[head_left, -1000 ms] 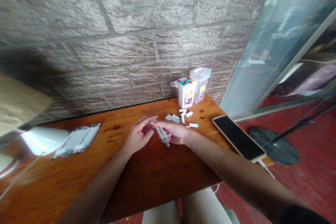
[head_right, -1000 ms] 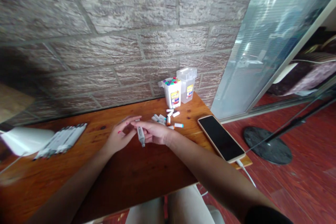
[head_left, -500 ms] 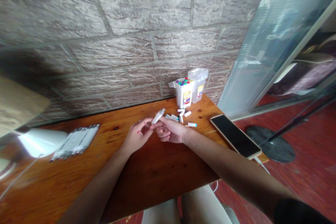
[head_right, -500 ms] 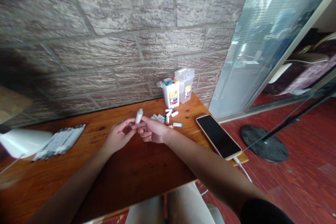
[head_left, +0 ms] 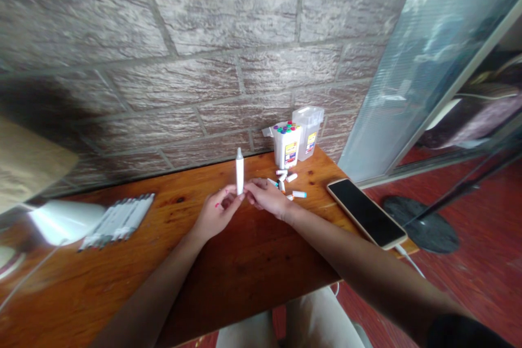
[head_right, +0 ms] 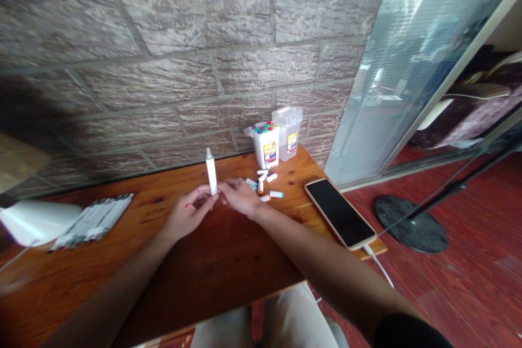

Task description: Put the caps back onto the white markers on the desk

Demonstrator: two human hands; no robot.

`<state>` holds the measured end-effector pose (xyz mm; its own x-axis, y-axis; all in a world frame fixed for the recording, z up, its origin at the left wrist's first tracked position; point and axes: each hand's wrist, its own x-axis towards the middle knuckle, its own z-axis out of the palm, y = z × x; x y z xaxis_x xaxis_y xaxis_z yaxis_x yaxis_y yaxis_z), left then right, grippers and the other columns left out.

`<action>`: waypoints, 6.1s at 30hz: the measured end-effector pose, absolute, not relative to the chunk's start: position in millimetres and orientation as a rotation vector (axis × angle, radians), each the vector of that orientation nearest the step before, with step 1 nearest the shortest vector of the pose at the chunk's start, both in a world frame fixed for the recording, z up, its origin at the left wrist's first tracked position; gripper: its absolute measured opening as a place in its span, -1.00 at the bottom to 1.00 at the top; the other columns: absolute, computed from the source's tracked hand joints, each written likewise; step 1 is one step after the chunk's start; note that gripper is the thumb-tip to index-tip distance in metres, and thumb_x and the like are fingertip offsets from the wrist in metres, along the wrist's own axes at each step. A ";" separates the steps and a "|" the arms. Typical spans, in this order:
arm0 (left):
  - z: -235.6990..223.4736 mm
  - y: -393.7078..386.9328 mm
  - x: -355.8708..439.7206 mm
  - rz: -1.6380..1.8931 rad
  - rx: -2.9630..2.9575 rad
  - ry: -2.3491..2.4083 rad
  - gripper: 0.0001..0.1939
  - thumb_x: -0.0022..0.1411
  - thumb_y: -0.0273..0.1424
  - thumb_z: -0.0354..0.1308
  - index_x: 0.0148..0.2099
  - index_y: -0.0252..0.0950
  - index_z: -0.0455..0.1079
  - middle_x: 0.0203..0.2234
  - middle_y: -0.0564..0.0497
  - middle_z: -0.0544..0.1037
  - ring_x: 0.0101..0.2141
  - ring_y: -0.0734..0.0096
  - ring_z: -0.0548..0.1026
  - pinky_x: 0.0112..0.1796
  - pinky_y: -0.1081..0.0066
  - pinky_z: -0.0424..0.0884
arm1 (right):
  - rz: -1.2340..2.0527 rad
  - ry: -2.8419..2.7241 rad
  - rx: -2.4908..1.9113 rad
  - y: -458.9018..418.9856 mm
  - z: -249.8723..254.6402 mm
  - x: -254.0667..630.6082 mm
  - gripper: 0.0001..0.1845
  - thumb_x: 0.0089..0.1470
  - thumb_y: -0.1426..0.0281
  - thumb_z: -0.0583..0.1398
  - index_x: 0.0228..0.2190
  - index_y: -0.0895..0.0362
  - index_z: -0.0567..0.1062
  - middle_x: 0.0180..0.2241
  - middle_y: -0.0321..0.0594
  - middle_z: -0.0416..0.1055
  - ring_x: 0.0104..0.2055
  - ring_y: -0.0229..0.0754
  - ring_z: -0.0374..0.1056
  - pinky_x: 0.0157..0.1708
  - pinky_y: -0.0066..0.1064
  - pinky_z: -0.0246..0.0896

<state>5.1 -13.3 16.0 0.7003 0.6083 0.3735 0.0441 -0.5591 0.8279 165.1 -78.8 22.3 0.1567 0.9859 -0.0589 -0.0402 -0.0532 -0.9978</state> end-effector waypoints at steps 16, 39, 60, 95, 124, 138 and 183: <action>8.7 -9.5 4.0 0.898 2.180 0.525 -0.83 0.30 -0.30 0.17 -0.17 -0.29 0.47 -0.40 0.01 0.60 -0.44 0.44 0.52 -0.36 0.48 0.42 | 0.911 -1.200 -1.125 -85.4 31.0 160.9 -0.67 0.00 0.14 0.31 -0.35 0.14 0.44 -0.57 -0.45 0.27 -0.51 -0.36 0.14 -0.45 -0.47 0.03; 13.3 -18.3 3.1 0.751 2.270 0.501 -0.78 0.30 -0.25 0.17 -0.23 -0.31 0.50 -0.49 0.06 0.58 -0.49 0.50 0.48 -0.43 0.54 0.33 | 0.958 -1.031 -1.134 -83.5 31.5 164.2 -0.56 0.02 -0.02 0.27 -0.44 0.12 0.46 -0.62 -0.47 0.21 -0.60 -0.41 0.05 -0.60 -0.50 -0.12; 15.4 -20.9 3.0 0.783 2.395 0.382 -0.64 0.29 -0.22 0.20 -0.50 -0.32 0.46 -0.67 0.12 0.49 -0.65 0.60 0.34 -0.54 0.57 0.20 | 1.358 -0.591 -0.969 -80.1 35.8 165.8 -0.56 -0.15 0.18 0.41 -0.29 0.13 0.43 -0.52 -0.33 0.45 -0.53 -0.33 0.37 -0.56 -0.55 0.21; 15.9 -21.7 3.0 0.691 2.393 0.494 -0.57 0.39 -0.20 0.06 -0.49 -0.28 0.45 -0.64 0.10 0.54 -0.59 0.52 0.48 -0.47 0.53 0.32 | 1.119 -0.735 -0.814 -87.7 67.3 218.7 -0.45 0.00 0.02 0.30 -0.02 -0.03 0.42 -0.63 -0.56 -0.01 -0.68 -0.45 -0.31 -0.71 -0.55 -0.50; 13.4 -20.0 2.9 0.666 2.385 0.509 -0.57 0.39 -0.20 0.05 -0.49 -0.29 0.43 -0.62 0.11 0.54 -0.57 0.55 0.49 -0.42 0.55 0.31 | 1.011 -0.673 -0.955 -85.7 67.4 209.8 -0.41 -0.16 -0.13 0.34 -0.54 0.14 0.36 -0.51 -0.35 0.38 -0.71 -0.52 -0.17 -0.77 -0.56 -0.47; 7.4 -14.3 2.9 0.896 2.227 0.596 -0.80 0.27 -0.29 0.18 -0.26 -0.34 0.50 -0.46 0.00 0.61 -0.50 0.46 0.50 -0.45 0.52 0.36 | 0.613 -1.492 -1.021 -87.4 33.3 162.8 -0.69 0.11 0.14 0.29 -0.20 0.08 0.63 -0.18 -0.21 0.51 -0.10 -0.17 0.39 -0.02 -0.33 0.25; 12.6 -16.8 3.7 0.795 2.200 0.665 -0.71 0.30 -0.19 0.15 -0.30 -0.30 0.52 -0.51 0.04 0.56 -0.53 0.53 0.40 -0.46 0.54 0.27 | 0.663 -1.570 -1.794 -89.8 39.2 247.2 -0.77 -0.14 0.53 0.32 -0.33 0.14 0.56 -0.37 -0.29 0.56 -0.39 -0.28 0.43 -0.39 -0.52 0.27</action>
